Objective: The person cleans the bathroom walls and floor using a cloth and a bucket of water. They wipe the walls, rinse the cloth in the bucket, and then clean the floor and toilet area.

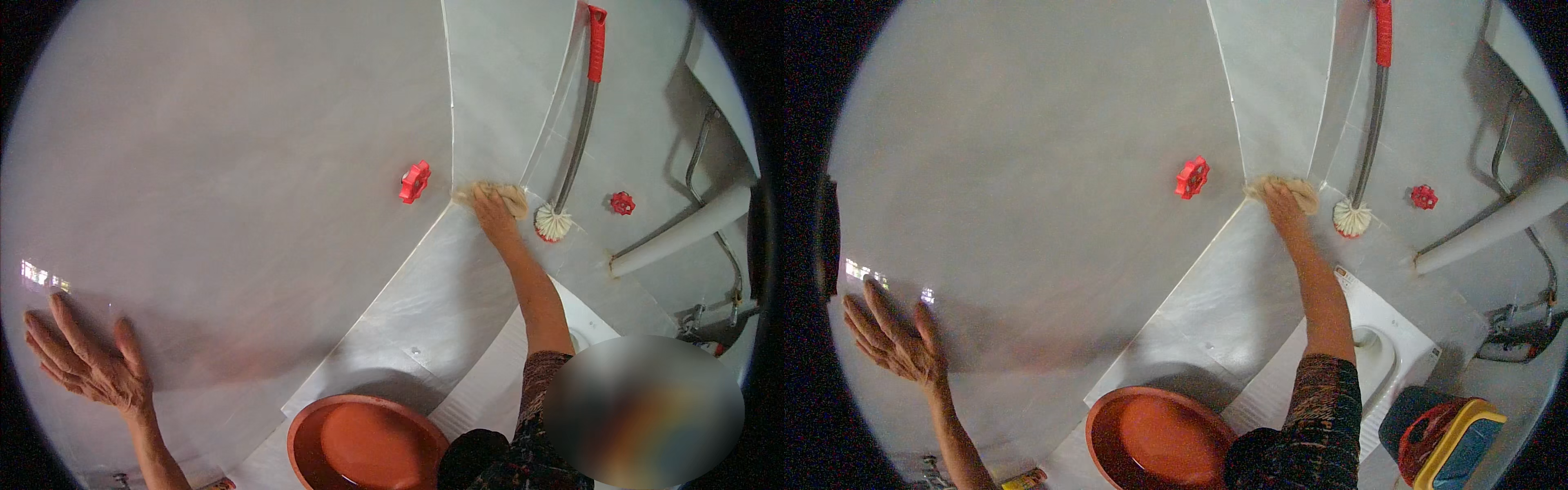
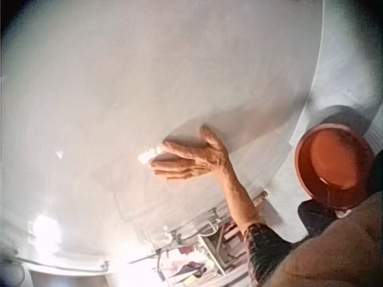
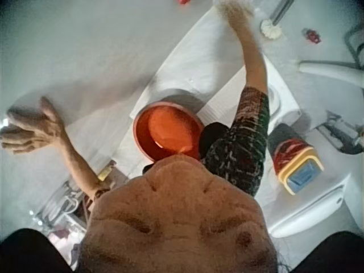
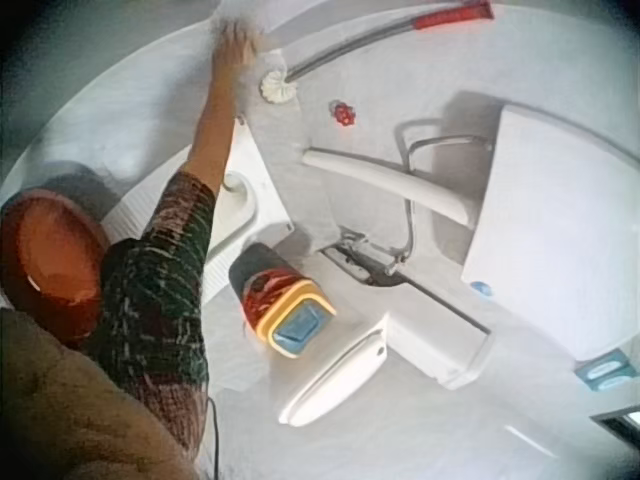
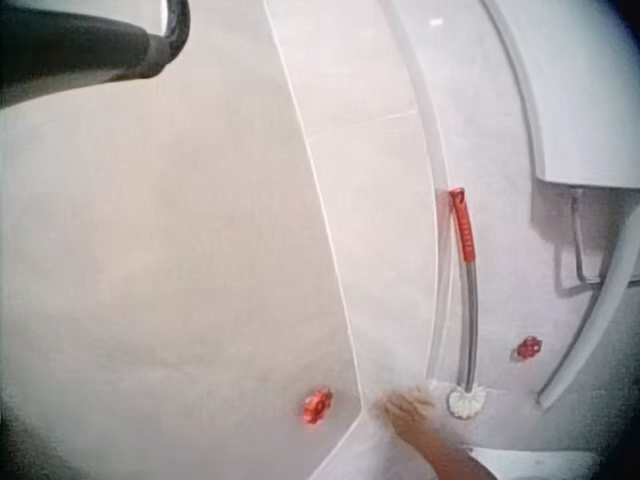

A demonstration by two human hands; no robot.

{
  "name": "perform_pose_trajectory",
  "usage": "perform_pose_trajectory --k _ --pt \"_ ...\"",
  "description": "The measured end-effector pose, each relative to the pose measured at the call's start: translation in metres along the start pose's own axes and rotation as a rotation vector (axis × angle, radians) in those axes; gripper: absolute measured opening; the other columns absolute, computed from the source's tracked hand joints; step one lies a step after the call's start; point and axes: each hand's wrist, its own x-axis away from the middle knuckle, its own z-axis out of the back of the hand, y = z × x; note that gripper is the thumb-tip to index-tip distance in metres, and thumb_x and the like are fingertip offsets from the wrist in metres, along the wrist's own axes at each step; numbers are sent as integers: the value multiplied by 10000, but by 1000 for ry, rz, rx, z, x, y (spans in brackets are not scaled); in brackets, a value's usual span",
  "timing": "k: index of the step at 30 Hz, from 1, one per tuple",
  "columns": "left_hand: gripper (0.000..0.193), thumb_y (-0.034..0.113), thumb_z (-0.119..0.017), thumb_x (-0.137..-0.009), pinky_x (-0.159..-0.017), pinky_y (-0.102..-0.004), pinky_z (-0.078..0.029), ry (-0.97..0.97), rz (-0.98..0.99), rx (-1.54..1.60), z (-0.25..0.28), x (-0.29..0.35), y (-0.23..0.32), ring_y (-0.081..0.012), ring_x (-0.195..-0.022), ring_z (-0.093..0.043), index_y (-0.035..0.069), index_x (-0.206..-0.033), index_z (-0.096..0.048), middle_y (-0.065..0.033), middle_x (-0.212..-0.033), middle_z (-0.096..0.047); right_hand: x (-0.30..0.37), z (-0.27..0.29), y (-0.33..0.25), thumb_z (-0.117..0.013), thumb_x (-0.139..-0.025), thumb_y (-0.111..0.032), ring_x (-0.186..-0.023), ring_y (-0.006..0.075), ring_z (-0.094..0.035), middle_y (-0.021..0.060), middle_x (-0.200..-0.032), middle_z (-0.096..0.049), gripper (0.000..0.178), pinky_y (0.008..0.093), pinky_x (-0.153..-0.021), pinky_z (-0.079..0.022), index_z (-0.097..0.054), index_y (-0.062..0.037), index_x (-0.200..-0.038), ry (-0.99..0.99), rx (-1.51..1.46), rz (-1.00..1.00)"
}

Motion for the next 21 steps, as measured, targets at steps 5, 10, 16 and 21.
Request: perform_pose_trajectory --k 5,10,16,21 --pt "599 489 -422 -915 -1066 -479 -209 -1 -18 -5 0 -1 -3 -333 -1344 -271 151 -1406 -362 -140 -1467 -289 35 54 25 -526 -786 -104 -1098 245 -460 71 -1125 -539 319 399 -938 -347 -573 -55 -1097 -158 -256 -5" --pt "599 496 -408 -918 -1065 -485 -204 7 31 -21 0 1 -2 -332 -1346 -272 154 -1408 -359 -139 -1470 -285 -22 177 92 -520 -819 -106 -1068 302 -464 140 -1105 -532 307 407 -935 -337 -535 -20 -1113 453 -580 -710" --pt "598 511 -384 -923 -1063 -497 -205 18 12 -52 2 1 -5 -329 -1352 -262 165 -1411 -355 -133 -1475 -275 -140 271 143 -391 -942 -314 -1279 317 -323 192 -1385 -350 528 406 -1074 -215 -315 -51 -1394 845 -1374 -705" --pt "607 534 -371 -922 -1060 -493 -209 25 28 -31 2 -3 3 -317 -1350 -269 177 -1413 -352 -117 -1475 -282 -135 214 144 -348 -947 -400 -1314 292 -285 168 -1438 -290 587 392 -1075 -229 -258 -76 -1428 647 -1399 -874"
